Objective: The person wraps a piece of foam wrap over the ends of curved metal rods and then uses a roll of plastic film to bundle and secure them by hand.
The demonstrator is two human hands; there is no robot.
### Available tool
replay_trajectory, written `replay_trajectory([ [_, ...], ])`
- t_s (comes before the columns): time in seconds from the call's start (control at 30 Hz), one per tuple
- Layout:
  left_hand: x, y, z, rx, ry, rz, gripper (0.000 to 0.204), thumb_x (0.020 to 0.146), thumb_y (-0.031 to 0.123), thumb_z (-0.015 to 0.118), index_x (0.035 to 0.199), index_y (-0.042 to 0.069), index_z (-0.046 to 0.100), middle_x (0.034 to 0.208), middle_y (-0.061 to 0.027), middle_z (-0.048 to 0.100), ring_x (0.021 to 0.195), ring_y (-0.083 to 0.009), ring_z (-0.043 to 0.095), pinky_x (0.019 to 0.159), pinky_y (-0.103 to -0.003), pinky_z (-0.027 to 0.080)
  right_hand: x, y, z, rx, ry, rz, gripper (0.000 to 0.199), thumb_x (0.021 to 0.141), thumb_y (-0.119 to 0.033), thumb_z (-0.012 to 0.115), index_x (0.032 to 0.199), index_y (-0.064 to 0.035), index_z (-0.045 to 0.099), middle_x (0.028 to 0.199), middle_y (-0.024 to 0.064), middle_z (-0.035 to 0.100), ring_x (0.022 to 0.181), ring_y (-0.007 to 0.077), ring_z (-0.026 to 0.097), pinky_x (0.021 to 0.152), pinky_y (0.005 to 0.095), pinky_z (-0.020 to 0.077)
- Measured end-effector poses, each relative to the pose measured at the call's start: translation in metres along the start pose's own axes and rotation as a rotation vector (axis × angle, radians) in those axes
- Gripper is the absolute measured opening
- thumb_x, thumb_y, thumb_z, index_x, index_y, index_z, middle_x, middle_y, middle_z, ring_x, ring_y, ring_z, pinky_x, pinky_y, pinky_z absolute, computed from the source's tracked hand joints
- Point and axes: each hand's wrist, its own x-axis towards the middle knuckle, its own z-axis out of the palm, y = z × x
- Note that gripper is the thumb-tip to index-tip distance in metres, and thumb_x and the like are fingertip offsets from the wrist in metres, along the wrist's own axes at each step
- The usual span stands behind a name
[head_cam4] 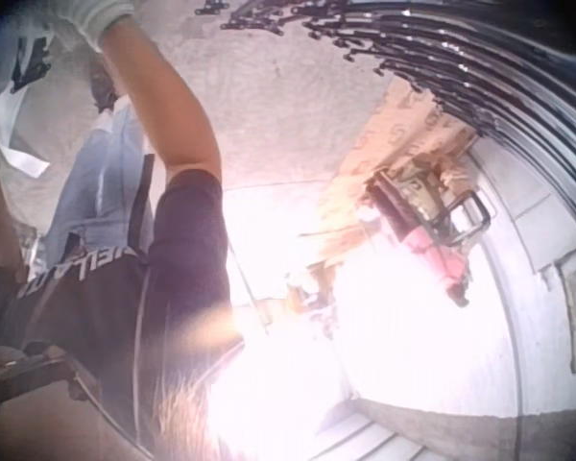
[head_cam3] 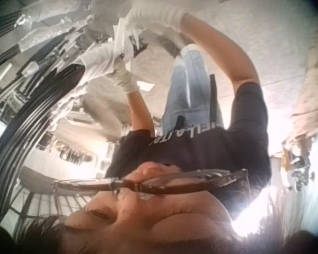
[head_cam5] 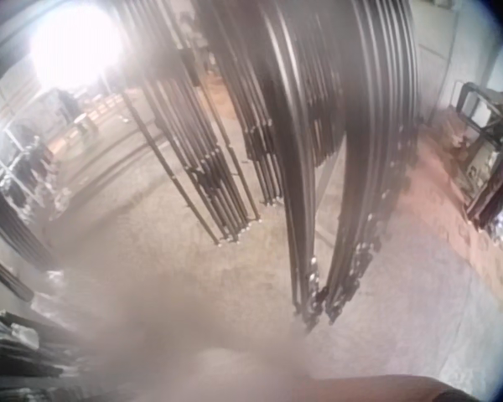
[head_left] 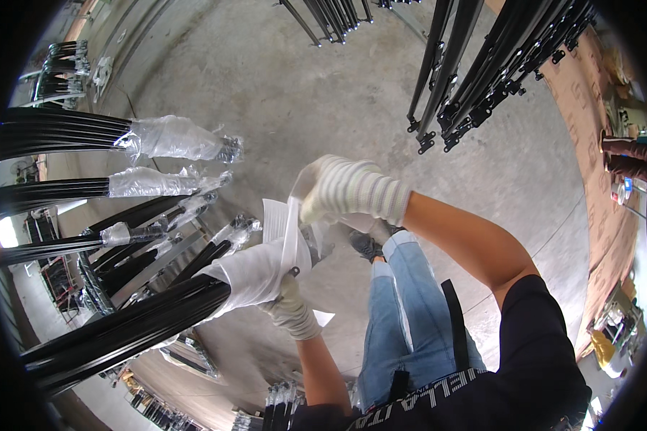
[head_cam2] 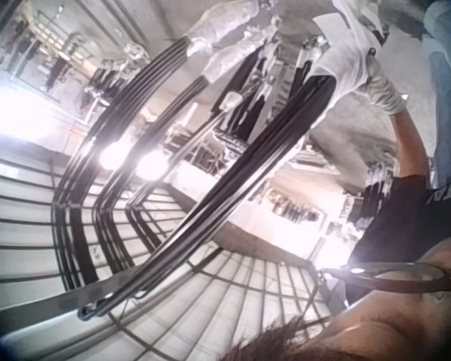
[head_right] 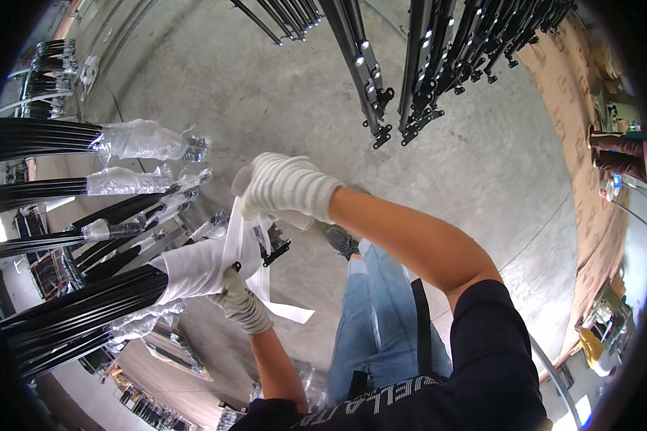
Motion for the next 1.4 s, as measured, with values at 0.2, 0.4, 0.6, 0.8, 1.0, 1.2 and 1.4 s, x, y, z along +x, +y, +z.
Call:
replay_trajectory([
  [0.2,0.002,-0.002,0.009,-0.121,0.045,0.056,0.039,0.073,-0.001,0.055,0.11,-0.006,0.043,0.103,-0.0125,0.053,0.088,-0.0183,0.053,0.08,-0.027,0.041,-0.043,0.013,0.006,0.42,-0.209,0.016,0.04,0.054,-0.007,0.067,0.093,-0.0072,0.056,0.068,0.0031,0.059,0.059,0.0131,0.056,0.053,0.0271,0.0471],
  [0.4,0.015,0.003,0.015,-0.366,0.01,-0.201,0.043,0.072,-0.003,0.055,0.112,-0.007,0.041,0.11,-0.0144,0.05,0.094,-0.0211,0.052,0.084,-0.031,0.042,-0.054,0.037,0.019,0.14,-0.229,-0.193,0.043,0.054,-0.008,0.066,0.096,-0.0076,0.055,0.077,0.0017,0.059,0.068,0.0095,0.054,0.061,0.0238,0.0457],
  [0.6,0.004,0.014,0.015,-0.294,-0.047,-0.164,0.059,0.063,0.0,0.067,0.115,0.0,0.039,0.111,-0.0121,0.049,0.095,-0.0191,0.051,0.085,-0.029,0.04,-0.051,0.036,0.036,0.342,-0.344,-0.482,0.046,0.054,-0.015,0.067,0.098,-0.0077,0.054,0.084,0.0024,0.058,0.075,0.0115,0.054,0.067,0.0236,0.0444],
  [0.8,0.013,-0.011,-0.025,-0.337,-0.445,-0.108,0.075,0.068,0.017,0.067,0.125,0.003,0.02,0.12,-0.0135,0.041,0.104,-0.0219,0.047,0.089,-0.036,0.039,-0.043,-0.001,0.035,0.022,-0.337,-0.383,0.056,0.054,-0.024,0.07,0.103,-0.0101,0.048,0.088,0.0064,0.056,0.081,0.0183,0.055,0.071,0.0292,0.0444],
  [1.0,0.012,0.015,-0.039,-0.188,-0.739,-0.057,0.123,0.046,0.037,0.079,0.132,0.004,-0.004,0.133,-0.0118,0.02,0.122,-0.0223,0.023,0.102,-0.034,0.016,-0.042,0.003,0.04,0.533,-0.461,-0.628,0.049,0.062,-0.01,0.066,0.106,-0.0056,0.047,0.094,0.006,0.055,0.088,0.0139,0.052,0.077,0.0244,0.0405],
  [1.2,0.036,0.021,-0.053,-0.326,-0.966,-0.221,0.123,0.047,0.035,0.081,0.134,0.013,-0.004,0.133,-0.0079,0.019,0.123,-0.0204,0.02,0.101,-0.034,0.017,-0.022,0.017,0.032,0.626,-0.821,-0.596,0.057,0.049,0.005,0.069,0.102,-0.0021,0.052,0.091,0.0059,0.053,0.079,0.0148,0.054,0.072,0.0262,0.0472],
  [1.4,0.042,0.023,-0.018,-0.621,-0.538,-0.355,0.101,0.059,0.022,0.076,0.133,0.012,0.007,0.13,-0.0084,0.026,0.118,-0.0187,0.029,0.1,-0.034,0.021,-0.024,0.005,0.025,0.689,-0.874,-0.414,0.054,0.044,0.01,0.067,0.095,0.0015,0.054,0.081,0.0029,0.05,0.069,0.0139,0.056,0.064,0.0232,0.048],
])
